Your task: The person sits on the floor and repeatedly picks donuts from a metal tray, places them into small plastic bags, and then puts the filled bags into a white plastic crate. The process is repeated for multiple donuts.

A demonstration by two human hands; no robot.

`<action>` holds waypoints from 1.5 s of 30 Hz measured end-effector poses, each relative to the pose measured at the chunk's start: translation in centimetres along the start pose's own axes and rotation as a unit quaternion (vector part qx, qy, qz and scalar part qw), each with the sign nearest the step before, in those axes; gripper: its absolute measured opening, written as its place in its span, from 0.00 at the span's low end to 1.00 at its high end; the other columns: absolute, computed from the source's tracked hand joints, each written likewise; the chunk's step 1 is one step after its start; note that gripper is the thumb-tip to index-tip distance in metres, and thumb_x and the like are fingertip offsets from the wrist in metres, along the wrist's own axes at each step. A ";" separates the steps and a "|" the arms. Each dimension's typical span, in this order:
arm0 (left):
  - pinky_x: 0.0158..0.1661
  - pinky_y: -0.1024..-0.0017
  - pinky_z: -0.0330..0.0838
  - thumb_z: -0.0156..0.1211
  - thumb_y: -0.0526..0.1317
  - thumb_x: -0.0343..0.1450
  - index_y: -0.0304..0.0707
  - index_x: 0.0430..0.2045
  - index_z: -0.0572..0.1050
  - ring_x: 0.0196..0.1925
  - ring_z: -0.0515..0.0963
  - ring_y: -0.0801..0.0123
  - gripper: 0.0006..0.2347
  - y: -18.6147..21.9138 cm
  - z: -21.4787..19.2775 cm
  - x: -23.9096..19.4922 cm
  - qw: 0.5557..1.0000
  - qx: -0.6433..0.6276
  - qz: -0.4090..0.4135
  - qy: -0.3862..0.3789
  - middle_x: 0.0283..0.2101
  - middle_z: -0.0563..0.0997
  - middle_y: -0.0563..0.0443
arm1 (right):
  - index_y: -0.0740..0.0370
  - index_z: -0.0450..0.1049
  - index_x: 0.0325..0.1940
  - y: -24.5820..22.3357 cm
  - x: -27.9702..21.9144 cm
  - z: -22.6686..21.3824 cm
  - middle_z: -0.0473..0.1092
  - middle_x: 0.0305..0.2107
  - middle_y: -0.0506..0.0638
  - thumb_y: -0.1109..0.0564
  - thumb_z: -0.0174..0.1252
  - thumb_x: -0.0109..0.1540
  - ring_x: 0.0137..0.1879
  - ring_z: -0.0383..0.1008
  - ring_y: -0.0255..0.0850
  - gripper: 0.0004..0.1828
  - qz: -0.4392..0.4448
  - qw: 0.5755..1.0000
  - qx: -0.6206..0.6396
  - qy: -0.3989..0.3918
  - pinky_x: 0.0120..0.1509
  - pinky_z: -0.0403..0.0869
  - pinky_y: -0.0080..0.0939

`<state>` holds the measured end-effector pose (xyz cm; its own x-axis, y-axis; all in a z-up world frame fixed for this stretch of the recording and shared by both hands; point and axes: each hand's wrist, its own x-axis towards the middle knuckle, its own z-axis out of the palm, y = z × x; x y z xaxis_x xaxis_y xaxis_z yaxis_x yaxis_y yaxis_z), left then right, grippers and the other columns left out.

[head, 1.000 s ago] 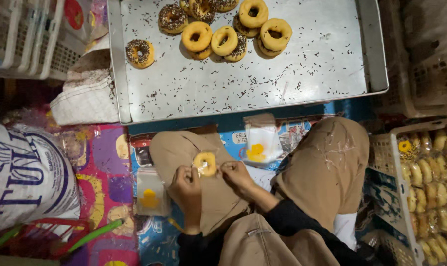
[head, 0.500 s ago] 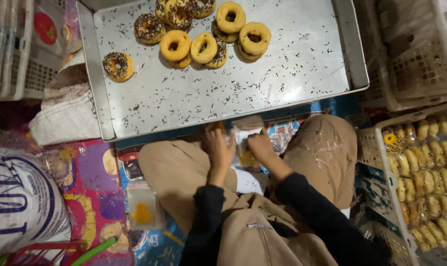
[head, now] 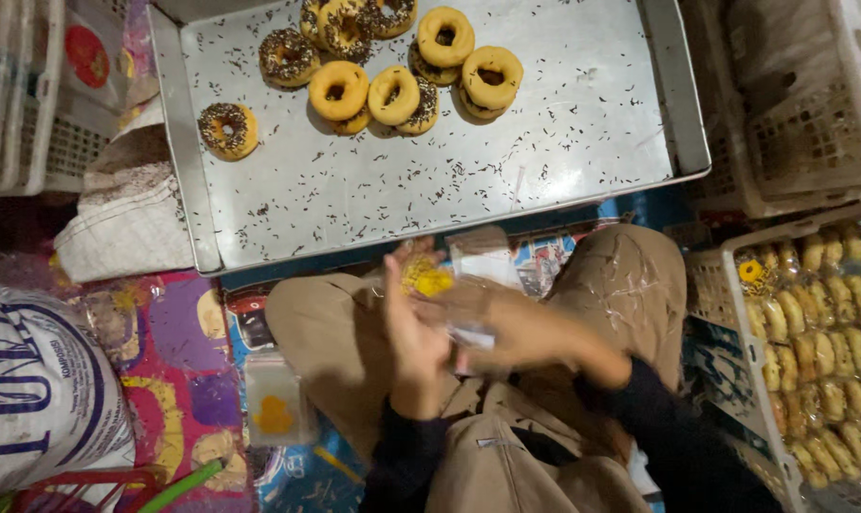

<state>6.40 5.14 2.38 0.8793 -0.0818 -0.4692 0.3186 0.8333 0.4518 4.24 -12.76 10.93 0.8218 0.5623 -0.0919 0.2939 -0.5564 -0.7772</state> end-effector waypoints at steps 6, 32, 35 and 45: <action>0.60 0.59 0.74 0.56 0.44 0.81 0.37 0.45 0.72 0.55 0.77 0.56 0.09 5.7 -4.2 2.3 0.958 -0.268 0.054 -0.084 0.51 0.77 0.38 | 0.68 0.78 0.34 12.3 14.4 -12.9 0.71 0.20 0.52 0.24 0.72 0.54 0.22 0.73 0.41 0.40 0.149 0.845 -0.379 0.347 0.22 0.71 0.42; 0.67 0.59 0.60 0.57 0.44 0.76 0.43 0.71 0.60 0.67 0.68 0.56 0.26 2.1 4.0 -4.7 0.983 -0.070 0.081 -0.147 0.72 0.64 0.39 | 0.65 0.77 0.56 -8.8 -0.8 0.0 0.78 0.41 0.54 0.61 0.67 0.57 0.47 0.81 0.43 0.22 -0.045 0.947 0.163 0.274 0.53 0.77 0.44; 0.65 0.61 0.63 0.59 0.40 0.73 0.42 0.69 0.61 0.66 0.69 0.61 0.26 -0.1 2.0 -6.6 0.990 0.023 0.132 -0.030 0.68 0.67 0.41 | 0.60 0.79 0.48 -9.0 -1.4 -0.3 0.78 0.41 0.52 0.65 0.66 0.61 0.48 0.81 0.41 0.11 -0.024 0.895 0.062 0.440 0.51 0.78 0.40; 0.39 0.68 0.72 0.75 0.33 0.63 0.36 0.26 0.81 0.35 0.77 0.61 0.06 7.1 5.7 -10.0 0.640 0.547 0.447 -0.300 0.28 0.83 0.51 | 0.60 0.79 0.52 -8.7 -5.6 -6.3 0.80 0.40 0.47 0.62 0.62 0.60 0.44 0.80 0.37 0.15 -0.061 0.958 0.204 0.191 0.47 0.77 0.37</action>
<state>1.90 8.74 14.63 0.7562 -0.3085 0.5770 -0.6396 -0.1624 0.7514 0.12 -14.94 22.14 0.9351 0.2997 0.1890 0.2478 -0.1717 -0.9535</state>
